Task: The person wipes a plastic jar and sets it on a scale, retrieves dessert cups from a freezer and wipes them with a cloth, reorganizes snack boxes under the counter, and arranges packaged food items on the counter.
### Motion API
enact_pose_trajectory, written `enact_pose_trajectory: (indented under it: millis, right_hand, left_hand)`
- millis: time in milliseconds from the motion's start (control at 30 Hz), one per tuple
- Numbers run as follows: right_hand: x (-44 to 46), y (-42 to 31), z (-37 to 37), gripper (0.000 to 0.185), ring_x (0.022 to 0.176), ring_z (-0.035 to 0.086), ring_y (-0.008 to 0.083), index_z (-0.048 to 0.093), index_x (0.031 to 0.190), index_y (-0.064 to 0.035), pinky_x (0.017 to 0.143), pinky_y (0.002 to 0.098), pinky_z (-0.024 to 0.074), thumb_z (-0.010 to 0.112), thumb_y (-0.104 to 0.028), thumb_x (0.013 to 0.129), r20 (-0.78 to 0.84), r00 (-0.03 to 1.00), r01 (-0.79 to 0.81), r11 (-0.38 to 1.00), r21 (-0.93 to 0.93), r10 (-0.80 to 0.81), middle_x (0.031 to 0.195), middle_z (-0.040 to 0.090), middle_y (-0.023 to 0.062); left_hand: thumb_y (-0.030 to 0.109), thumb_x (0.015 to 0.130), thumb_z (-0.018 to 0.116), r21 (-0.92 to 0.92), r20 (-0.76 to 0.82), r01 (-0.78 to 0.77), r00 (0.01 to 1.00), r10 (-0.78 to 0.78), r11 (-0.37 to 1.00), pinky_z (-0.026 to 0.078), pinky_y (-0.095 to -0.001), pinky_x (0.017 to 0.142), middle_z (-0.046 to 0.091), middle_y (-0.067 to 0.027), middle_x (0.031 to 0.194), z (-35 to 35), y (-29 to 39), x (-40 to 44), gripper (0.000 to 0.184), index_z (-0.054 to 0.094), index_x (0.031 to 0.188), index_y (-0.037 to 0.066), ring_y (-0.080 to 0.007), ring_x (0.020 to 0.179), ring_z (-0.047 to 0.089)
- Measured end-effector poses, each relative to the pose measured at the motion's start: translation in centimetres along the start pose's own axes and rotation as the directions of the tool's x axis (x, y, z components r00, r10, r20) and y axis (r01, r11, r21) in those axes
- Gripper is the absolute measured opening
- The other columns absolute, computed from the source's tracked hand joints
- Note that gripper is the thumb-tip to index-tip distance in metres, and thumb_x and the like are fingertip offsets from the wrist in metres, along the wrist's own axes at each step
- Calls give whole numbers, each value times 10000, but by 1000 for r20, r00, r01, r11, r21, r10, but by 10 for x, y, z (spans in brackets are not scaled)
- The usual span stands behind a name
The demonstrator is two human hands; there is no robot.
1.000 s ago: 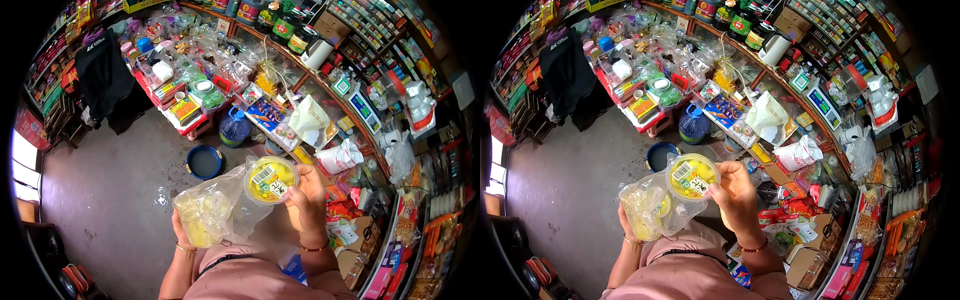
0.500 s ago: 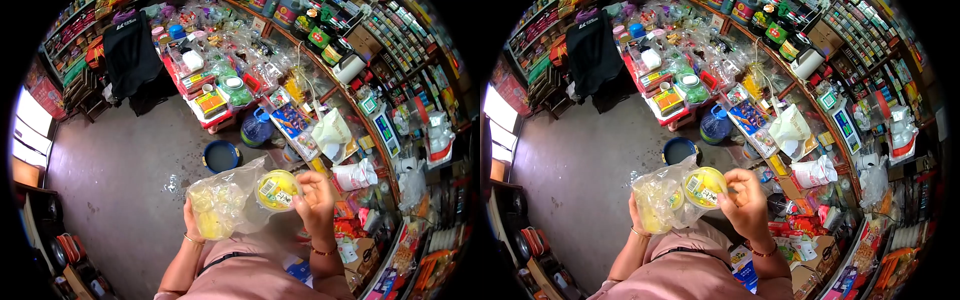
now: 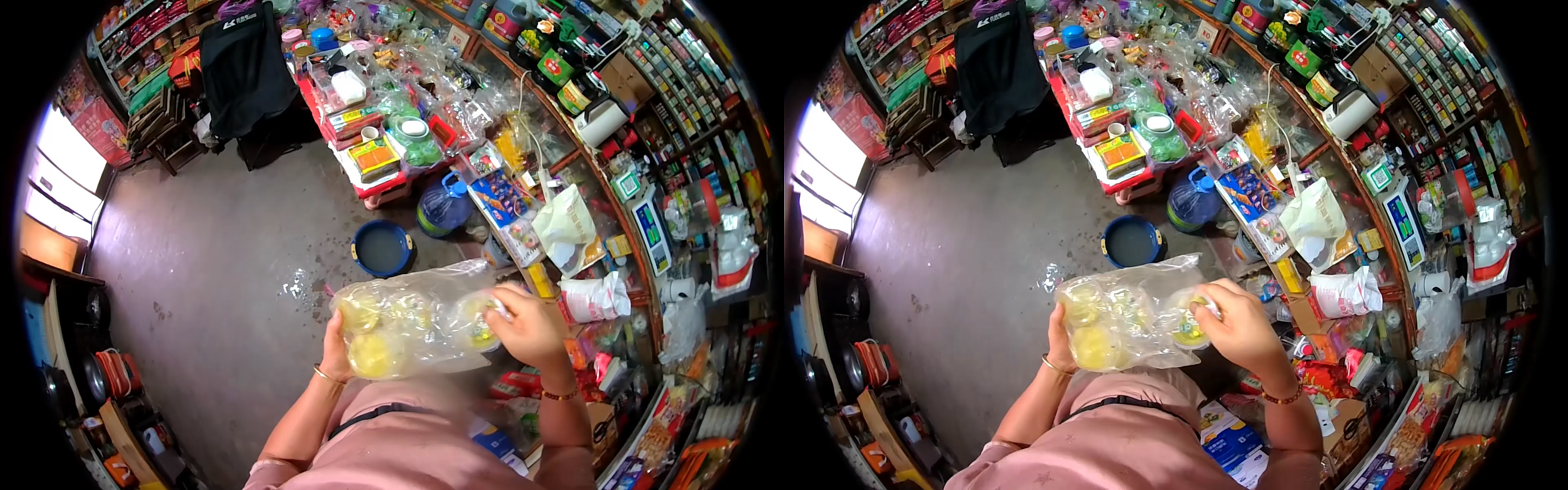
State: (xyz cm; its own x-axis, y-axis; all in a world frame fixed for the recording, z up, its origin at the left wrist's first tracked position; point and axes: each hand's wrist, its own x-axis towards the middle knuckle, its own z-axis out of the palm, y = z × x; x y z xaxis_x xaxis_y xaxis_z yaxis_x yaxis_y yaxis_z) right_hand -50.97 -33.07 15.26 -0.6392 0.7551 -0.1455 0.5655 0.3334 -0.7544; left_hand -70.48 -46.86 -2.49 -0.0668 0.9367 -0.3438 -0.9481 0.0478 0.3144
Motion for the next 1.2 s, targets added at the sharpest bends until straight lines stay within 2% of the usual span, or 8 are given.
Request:
enact_pose_trajectory:
  millis: [200, 400, 733, 800, 933, 1033, 1100, 1200]
  right_hand:
    - [16, 23, 32, 377, 997, 511, 333, 482, 1158, 4, 855, 356, 411, 549, -164, 827, 338, 896, 331, 941, -71, -289, 1093, 496, 194]
    - [22, 17, 41, 491, 1060, 447, 368, 457, 1163, 12, 940, 419, 343, 605, -264, 784, 308, 862, 487, 825, -286, -402, 1151, 453, 188]
    - [19, 11, 43, 495, 1026, 465, 360, 526, 1112, -23, 902, 418, 366, 635, -352, 759, 293, 871, 467, 849, -247, -394, 1111, 513, 177]
    - [19, 12, 41, 347, 1002, 507, 326, 571, 1058, -25, 889, 388, 391, 629, -234, 787, 316, 924, 285, 937, -201, -214, 1055, 553, 161]
    - [17, 19, 33, 220, 898, 571, 284, 603, 984, -14, 805, 362, 439, 592, -151, 813, 282, 892, 399, 908, -125, -353, 969, 597, 144]
    - [3, 4, 15, 196, 854, 605, 261, 603, 996, -4, 746, 335, 462, 565, -92, 824, 188, 953, 232, 972, 42, -236, 950, 617, 145]
    - [-3, -12, 1, 191, 806, 625, 240, 610, 998, -2, 698, 309, 475, 538, -44, 826, 249, 965, -110, 990, 87, 85, 926, 632, 143]
    - [-5, -3, 14, 391, 978, 561, 302, 519, 1158, -24, 846, 361, 429, 594, -114, 785, 298, 942, 185, 979, -85, -153, 1069, 567, 201]
  left_hand:
    - [481, 855, 429, 24, 56, 52, 997, -53, 998, 434, -414, 919, 496, -122, 1204, 3, -17, 1, 591, 394, 1268, 60, -257, 1085, 515]
    - [445, 872, 409, -65, 68, 76, 995, -71, 995, 436, -406, 919, 502, -112, 1201, 19, -19, -5, 546, 399, 1267, 69, -249, 1079, 520]
    - [430, 882, 396, 16, 101, 89, 991, -90, 996, 430, -399, 921, 500, -112, 1211, 23, -14, -9, 535, 394, 1273, 65, -238, 1083, 519]
    - [430, 881, 397, 36, 101, 79, 992, -82, 996, 431, -395, 919, 500, -111, 1210, 22, -16, -10, 536, 396, 1272, 63, -237, 1084, 519]
    - [453, 870, 394, -111, 71, 127, 990, -120, 986, 419, -412, 929, 498, -123, 1219, 15, -21, -9, 562, 405, 1270, 58, -257, 1094, 512]
    - [483, 853, 401, -216, 88, 171, 984, -155, 961, 399, -439, 947, 492, -137, 1231, 10, -16, -10, 591, 407, 1276, 70, -279, 1109, 501]
    - [506, 846, 389, -145, 75, 99, 993, -89, 984, 369, -463, 979, 439, -157, 1289, 7, -14, -8, 642, 372, 1305, 57, -304, 1167, 452]
    - [508, 849, 379, -193, 32, 95, 995, -90, 977, 387, -467, 963, 460, -159, 1265, 11, -16, -4, 631, 394, 1288, 55, -309, 1140, 476]
